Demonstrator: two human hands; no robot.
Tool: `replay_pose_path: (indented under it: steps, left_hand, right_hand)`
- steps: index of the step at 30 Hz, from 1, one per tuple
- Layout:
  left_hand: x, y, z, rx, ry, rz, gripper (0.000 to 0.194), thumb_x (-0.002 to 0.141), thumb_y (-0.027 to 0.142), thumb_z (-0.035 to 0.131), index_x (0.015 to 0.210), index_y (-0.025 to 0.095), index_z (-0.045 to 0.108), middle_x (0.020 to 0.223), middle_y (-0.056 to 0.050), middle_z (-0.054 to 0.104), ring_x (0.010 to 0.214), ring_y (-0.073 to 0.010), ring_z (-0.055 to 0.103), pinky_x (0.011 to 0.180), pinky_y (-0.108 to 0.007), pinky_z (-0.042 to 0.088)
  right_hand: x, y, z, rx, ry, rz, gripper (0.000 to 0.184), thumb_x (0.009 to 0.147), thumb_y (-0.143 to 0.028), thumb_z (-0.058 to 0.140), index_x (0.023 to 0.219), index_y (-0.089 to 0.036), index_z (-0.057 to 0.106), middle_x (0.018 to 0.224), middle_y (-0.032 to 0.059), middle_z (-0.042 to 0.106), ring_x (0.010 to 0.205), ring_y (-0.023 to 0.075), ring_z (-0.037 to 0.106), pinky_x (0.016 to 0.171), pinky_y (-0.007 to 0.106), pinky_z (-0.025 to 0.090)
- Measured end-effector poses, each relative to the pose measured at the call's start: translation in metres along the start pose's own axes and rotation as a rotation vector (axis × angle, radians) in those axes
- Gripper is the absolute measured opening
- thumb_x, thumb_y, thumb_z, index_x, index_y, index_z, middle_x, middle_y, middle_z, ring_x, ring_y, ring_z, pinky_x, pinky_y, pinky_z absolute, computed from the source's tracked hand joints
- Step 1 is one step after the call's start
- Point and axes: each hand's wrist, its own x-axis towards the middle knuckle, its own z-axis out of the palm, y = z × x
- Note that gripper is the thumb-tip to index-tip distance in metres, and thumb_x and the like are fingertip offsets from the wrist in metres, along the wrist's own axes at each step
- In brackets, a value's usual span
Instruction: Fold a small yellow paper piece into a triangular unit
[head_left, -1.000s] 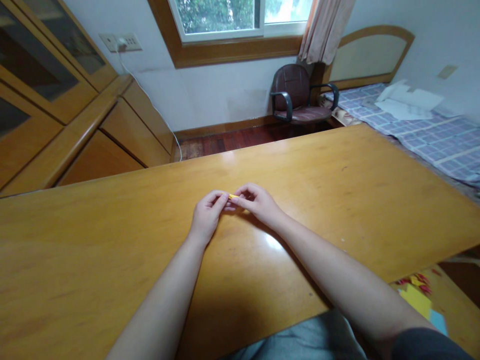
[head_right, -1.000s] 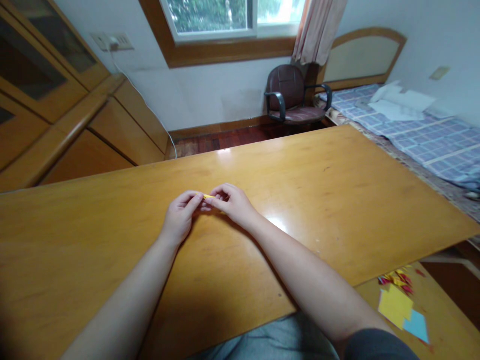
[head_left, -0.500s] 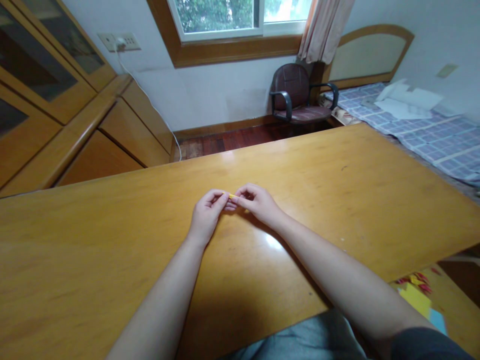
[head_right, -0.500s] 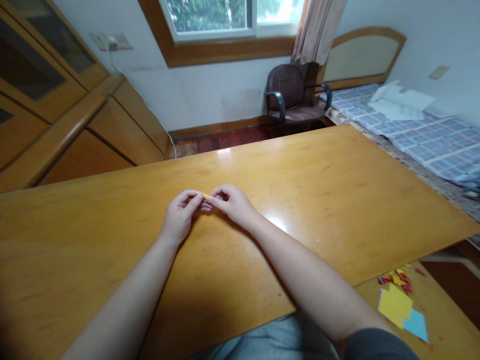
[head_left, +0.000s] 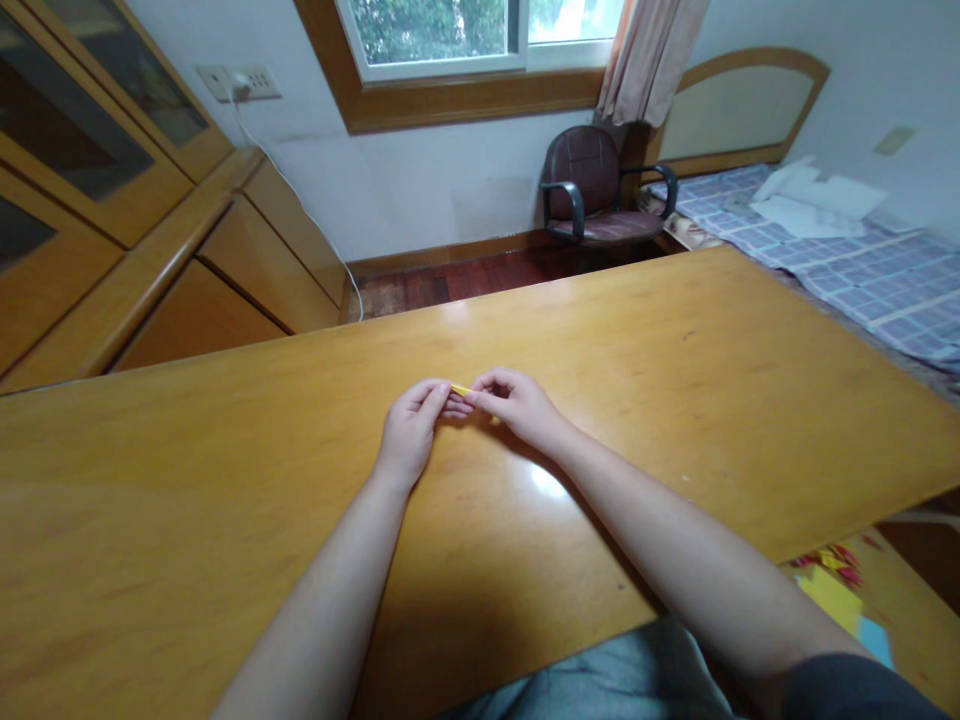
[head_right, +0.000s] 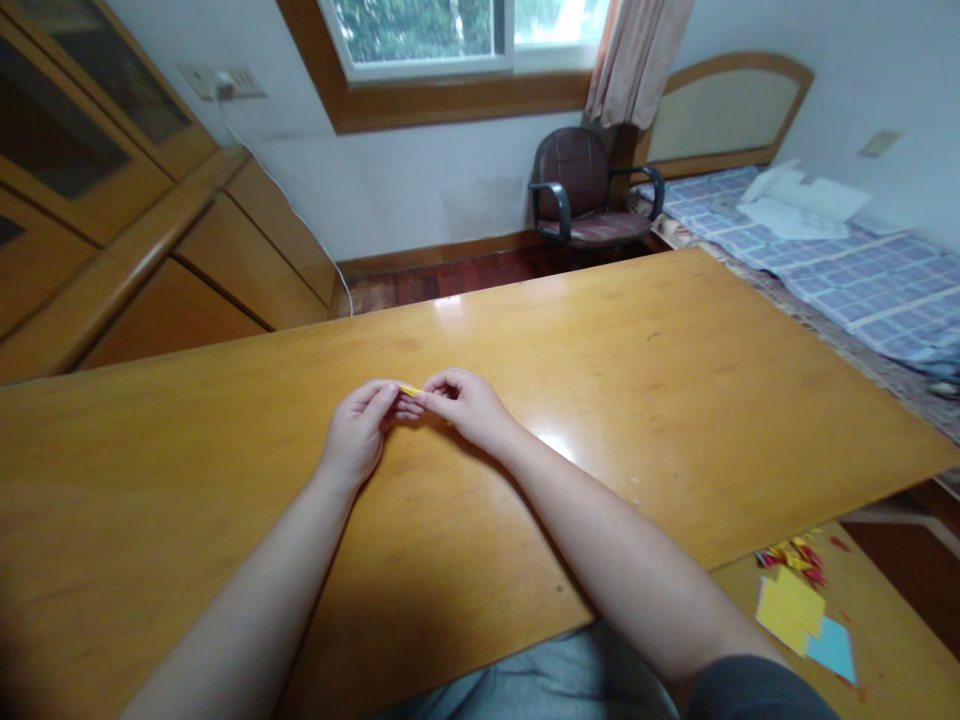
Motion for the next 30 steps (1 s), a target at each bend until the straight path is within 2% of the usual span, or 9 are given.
replay_pose_path:
  steps: [4,10,18,22,30]
  left_hand:
    - [0.0002,0.0005,0.0007,-0.027,0.009,0.0,0.028,0.082,0.045,0.068,0.085,0.017,0.068,0.077,-0.004,0.073,0.069,-0.0169,0.07,0.07,-0.029,0.058]
    - [-0.0002,0.0026,0.0037,0.042,0.053,0.03,0.027,0.073,0.039,0.078,0.084,0.016,0.068,0.073,-0.002,0.072,0.068,-0.0164,0.069,0.07,-0.029,0.056]
    - [0.0002,0.0,0.0007,-0.003,0.043,0.01,0.023,0.076,0.037,0.076,0.086,0.016,0.072,0.078,-0.004,0.074,0.067,-0.0146,0.068,0.071,-0.028,0.057]
    - [0.001,-0.002,-0.0007,0.004,0.05,0.001,0.025,0.078,0.039,0.074,0.086,0.015,0.071,0.078,-0.005,0.074,0.069,-0.0165,0.07,0.071,-0.029,0.058]
    - [0.0012,-0.0015,0.0005,0.008,0.046,-0.013,0.028,0.078,0.043,0.072,0.083,0.016,0.069,0.075,-0.004,0.073,0.068,-0.0171,0.07,0.069,-0.029,0.058]
  right_hand:
    - [-0.0001,0.0004,-0.0004,0.04,-0.006,0.028,0.024,0.078,-0.038,0.069,0.081,-0.015,0.066,0.071,-0.0004,0.063,0.063,0.0109,0.053,0.06,0.023,0.041]
    - [-0.0007,-0.0016,0.0007,-0.047,0.001,-0.022,0.026,0.08,-0.042,0.069,0.08,-0.015,0.066,0.074,0.0013,0.064,0.066,0.0119,0.054,0.061,0.023,0.042]
    - [-0.0006,-0.0018,0.0006,-0.031,0.011,-0.023,0.025,0.08,-0.04,0.069,0.081,-0.015,0.066,0.073,0.0007,0.064,0.066,0.0114,0.054,0.062,0.024,0.042]
    - [-0.0005,-0.0021,0.0003,-0.028,0.002,-0.013,0.024,0.08,-0.039,0.068,0.081,-0.015,0.066,0.075,0.0009,0.065,0.067,0.0115,0.055,0.064,0.024,0.042]
    - [-0.0002,-0.0033,-0.0008,-0.015,-0.021,0.036,0.027,0.079,-0.041,0.069,0.082,-0.015,0.066,0.072,0.0005,0.064,0.065,0.0113,0.054,0.059,0.023,0.041]
